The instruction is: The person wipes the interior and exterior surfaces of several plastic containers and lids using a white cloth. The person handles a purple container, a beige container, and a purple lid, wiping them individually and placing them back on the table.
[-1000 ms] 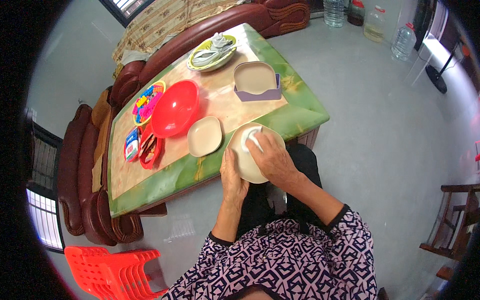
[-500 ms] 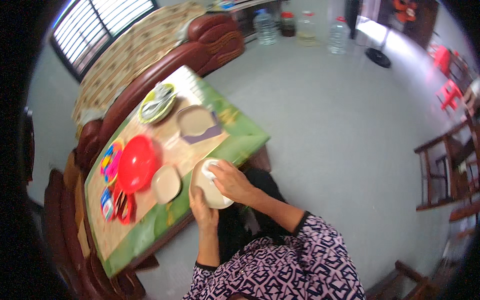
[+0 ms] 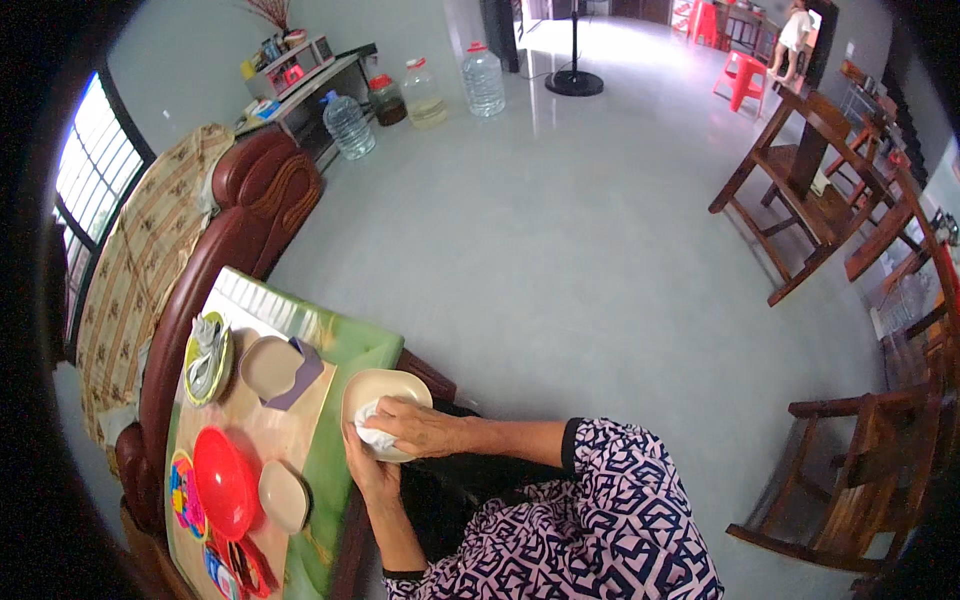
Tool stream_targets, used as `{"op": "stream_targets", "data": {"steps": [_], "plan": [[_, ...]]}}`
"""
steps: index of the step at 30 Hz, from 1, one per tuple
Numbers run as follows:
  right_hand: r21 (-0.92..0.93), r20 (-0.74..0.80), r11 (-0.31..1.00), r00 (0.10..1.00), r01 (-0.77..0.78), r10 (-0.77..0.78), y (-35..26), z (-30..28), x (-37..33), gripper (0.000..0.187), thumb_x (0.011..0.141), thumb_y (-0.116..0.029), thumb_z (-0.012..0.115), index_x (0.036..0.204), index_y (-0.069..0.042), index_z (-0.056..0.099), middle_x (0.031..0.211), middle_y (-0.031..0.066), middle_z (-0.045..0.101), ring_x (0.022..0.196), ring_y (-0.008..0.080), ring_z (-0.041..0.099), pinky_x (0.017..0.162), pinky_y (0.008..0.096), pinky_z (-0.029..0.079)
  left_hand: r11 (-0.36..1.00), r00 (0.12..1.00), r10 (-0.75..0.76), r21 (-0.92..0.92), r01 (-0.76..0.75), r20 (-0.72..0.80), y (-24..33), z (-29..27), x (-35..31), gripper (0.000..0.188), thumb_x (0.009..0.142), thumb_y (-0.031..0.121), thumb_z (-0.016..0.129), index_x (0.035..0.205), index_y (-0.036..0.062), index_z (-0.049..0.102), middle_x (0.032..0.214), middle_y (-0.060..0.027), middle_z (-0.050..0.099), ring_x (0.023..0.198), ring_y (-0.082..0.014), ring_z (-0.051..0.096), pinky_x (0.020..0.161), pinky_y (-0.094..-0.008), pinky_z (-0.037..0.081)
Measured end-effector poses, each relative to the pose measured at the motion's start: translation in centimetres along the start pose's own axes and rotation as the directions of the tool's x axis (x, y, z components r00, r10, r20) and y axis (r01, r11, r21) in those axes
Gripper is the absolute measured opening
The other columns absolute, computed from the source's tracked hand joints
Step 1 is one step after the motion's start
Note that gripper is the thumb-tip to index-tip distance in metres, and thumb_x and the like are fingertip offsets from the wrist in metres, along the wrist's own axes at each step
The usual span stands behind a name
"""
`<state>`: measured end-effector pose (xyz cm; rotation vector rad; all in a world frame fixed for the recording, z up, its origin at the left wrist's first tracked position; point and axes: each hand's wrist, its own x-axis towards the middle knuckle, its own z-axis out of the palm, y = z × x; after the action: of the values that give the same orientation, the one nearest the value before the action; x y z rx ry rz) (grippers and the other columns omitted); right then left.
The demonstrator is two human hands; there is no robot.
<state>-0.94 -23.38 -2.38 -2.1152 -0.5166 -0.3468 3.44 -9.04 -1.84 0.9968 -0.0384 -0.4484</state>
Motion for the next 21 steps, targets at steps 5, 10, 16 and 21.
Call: {"op": "stream_targets", "data": {"steps": [5, 10, 16, 21], "plan": [[-0.173, -0.501, 0.976, 0.865, -0.129, 0.026, -1.0, -1.1, 2.4, 0.047, 0.073, -0.004, 0.062, 0.118, 0.0, 0.047, 0.11, 0.0178, 0.046, 0.104, 0.0357, 0.05, 0.091, 0.0414, 0.043, 0.993, 0.996, -0.058, -0.1, 0.064, 0.061, -0.8, 1.9, 0.7, 0.05, 0.098, 0.032, 0.043, 0.14, 0.008, 0.032, 0.136, -0.0117, 0.043, 0.122, -0.0256, 0.048, 0.096, -0.0389, 0.046], [-0.274, -0.351, 0.953, 0.936, -0.132, 0.029, 0.3, -0.8, 0.6, 0.058, 0.067, -0.01, 0.07, 0.118, 0.004, 0.046, 0.125, 0.022, 0.037, 0.107, 0.0433, 0.047, 0.092, 0.0464, 0.042, 0.996, 1.0, -0.01, -0.083, 0.011, 0.006, -1.4, 1.8, 1.7, 0.046, 0.098, 0.03, 0.042, 0.137, 0.0056, 0.034, 0.131, -0.0137, 0.047, 0.116, -0.0271, 0.052, 0.093, -0.0396, 0.048], [-0.213, -0.126, 0.97, 0.982, 0.112, -0.141, 0.3, 0.3, 0.9, 0.038, 0.08, -0.012, 0.058, 0.114, 0.004, 0.051, 0.117, 0.0187, 0.051, 0.109, 0.0351, 0.049, 0.095, 0.0423, 0.04, 0.991, 0.994, -0.095, -0.1, 0.089, -0.05, -1.3, -0.5, 1.8, 0.033, 0.1, 0.029, 0.038, 0.123, 0.0061, 0.046, 0.115, -0.0117, 0.056, 0.103, -0.0237, 0.058, 0.088, -0.0367, 0.05], [-0.568, -0.413, 0.773, 0.91, -0.282, 0.029, 0.5, 0.7, 3.4, 0.043, 0.076, -0.014, 0.057, 0.117, -0.001, 0.056, 0.108, 0.0152, 0.056, 0.099, 0.032, 0.054, 0.085, 0.0418, 0.047, 0.993, 0.995, 0.1, -0.059, -0.1, 0.008, -0.3, 1.8, 0.2, 0.049, 0.1, 0.033, 0.037, 0.14, 0.004, 0.033, 0.139, -0.014, 0.041, 0.126, -0.0282, 0.043, 0.107, -0.0444, 0.034]]}}
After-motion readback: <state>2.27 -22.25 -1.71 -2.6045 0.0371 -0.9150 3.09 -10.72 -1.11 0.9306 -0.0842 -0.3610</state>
